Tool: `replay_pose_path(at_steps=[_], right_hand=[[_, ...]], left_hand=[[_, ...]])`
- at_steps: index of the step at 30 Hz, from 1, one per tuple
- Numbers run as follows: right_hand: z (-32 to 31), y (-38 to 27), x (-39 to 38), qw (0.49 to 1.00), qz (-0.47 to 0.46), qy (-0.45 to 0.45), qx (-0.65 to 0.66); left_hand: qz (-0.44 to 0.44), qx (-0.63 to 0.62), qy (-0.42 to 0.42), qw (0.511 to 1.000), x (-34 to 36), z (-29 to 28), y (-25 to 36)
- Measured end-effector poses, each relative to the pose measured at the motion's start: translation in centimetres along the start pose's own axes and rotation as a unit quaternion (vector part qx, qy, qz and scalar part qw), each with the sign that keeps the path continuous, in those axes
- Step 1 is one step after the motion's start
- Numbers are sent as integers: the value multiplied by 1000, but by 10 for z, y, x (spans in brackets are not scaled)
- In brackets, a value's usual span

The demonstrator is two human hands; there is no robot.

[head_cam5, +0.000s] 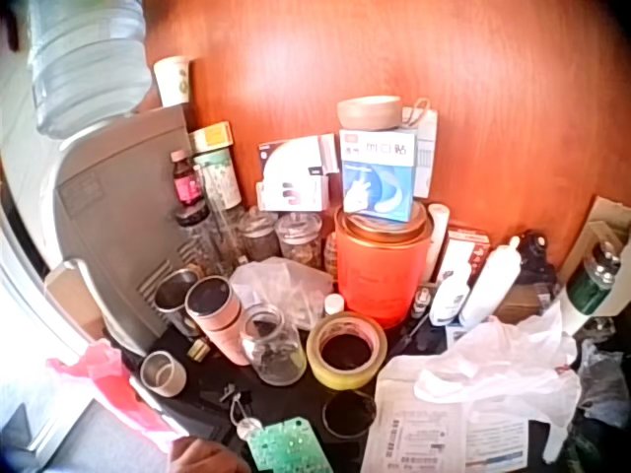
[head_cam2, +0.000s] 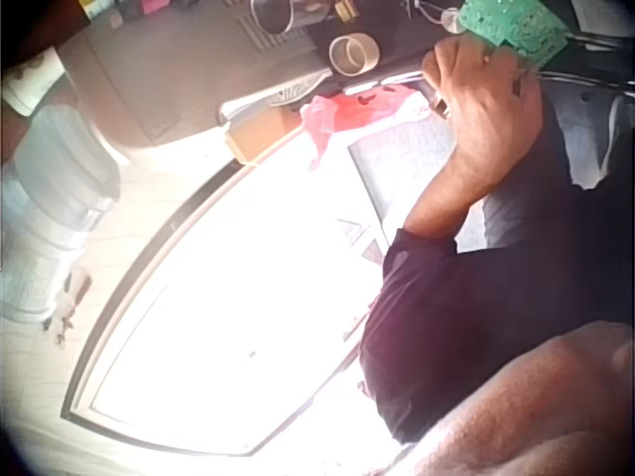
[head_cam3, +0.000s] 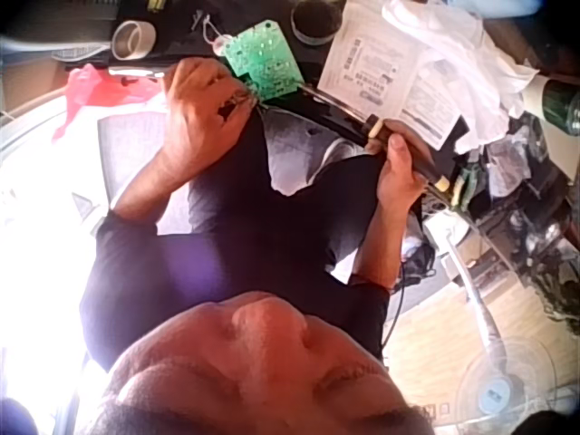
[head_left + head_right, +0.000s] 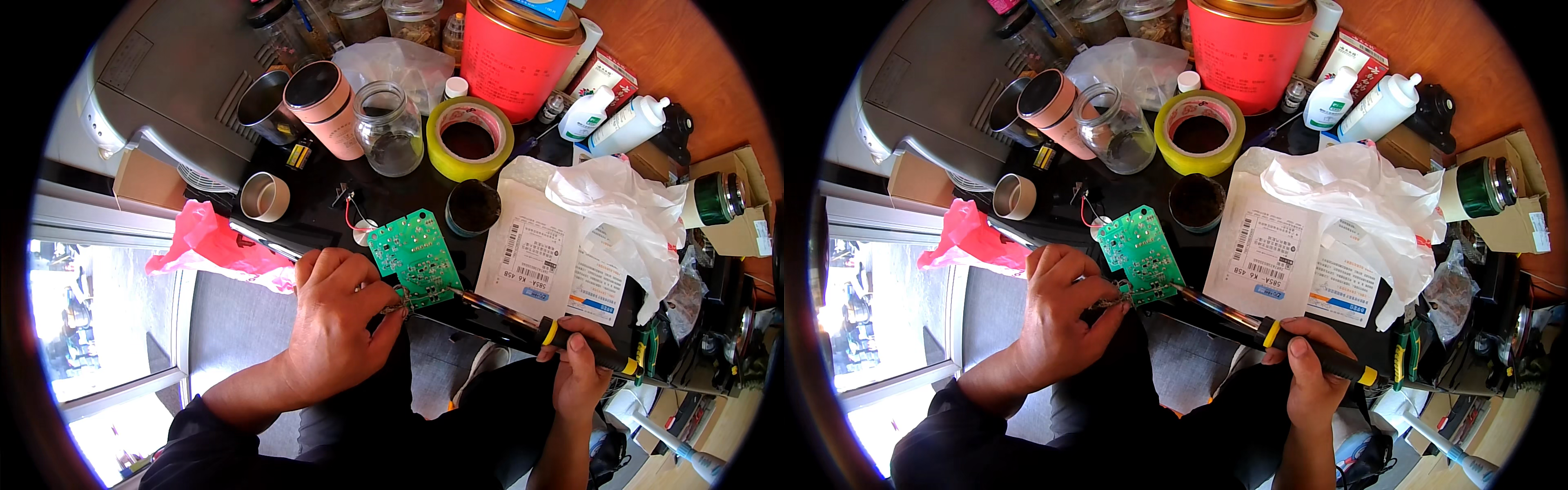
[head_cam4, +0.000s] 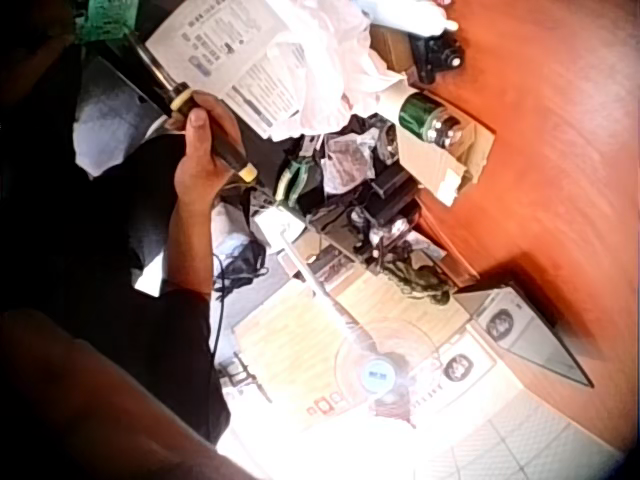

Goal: The person handles a circuit board and uses a screwdriver to touch components on it, then turns the board over by hand and picks up an electronic power supply assembly to inspect its underside.

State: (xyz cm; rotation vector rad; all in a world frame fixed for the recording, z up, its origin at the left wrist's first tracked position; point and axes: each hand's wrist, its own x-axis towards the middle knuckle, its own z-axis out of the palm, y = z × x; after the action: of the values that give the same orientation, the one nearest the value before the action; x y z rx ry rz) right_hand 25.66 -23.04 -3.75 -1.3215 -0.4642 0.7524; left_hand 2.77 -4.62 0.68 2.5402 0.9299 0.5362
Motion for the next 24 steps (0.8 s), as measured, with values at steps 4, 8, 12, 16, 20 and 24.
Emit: replay_pose_path(at_steps=[4, 8, 12, 16, 20, 24], right_hand=[[0, -1, 0, 1000, 1, 0, -3], [0, 0, 0, 1000, 0, 9, 1], [-1, 0, -1, 1000, -1, 8, 0], [-1, -1, 0, 1000, 4, 0, -2], [-1, -1, 0, 1000, 8, 0, -2], [0, -1, 0, 1000, 9, 2, 0]], left_hand=[[3, 2, 1, 1000, 0, 1, 0], [-2, 0, -2, 1000, 0, 0, 1], [-3, -2, 0, 1000, 0, 0, 2], [-5, -3, -1, 1000, 0, -1, 2], [-7, -5, -1, 1000, 0, 0, 1], [-8, -4, -4, 1000, -1, 1, 1]])
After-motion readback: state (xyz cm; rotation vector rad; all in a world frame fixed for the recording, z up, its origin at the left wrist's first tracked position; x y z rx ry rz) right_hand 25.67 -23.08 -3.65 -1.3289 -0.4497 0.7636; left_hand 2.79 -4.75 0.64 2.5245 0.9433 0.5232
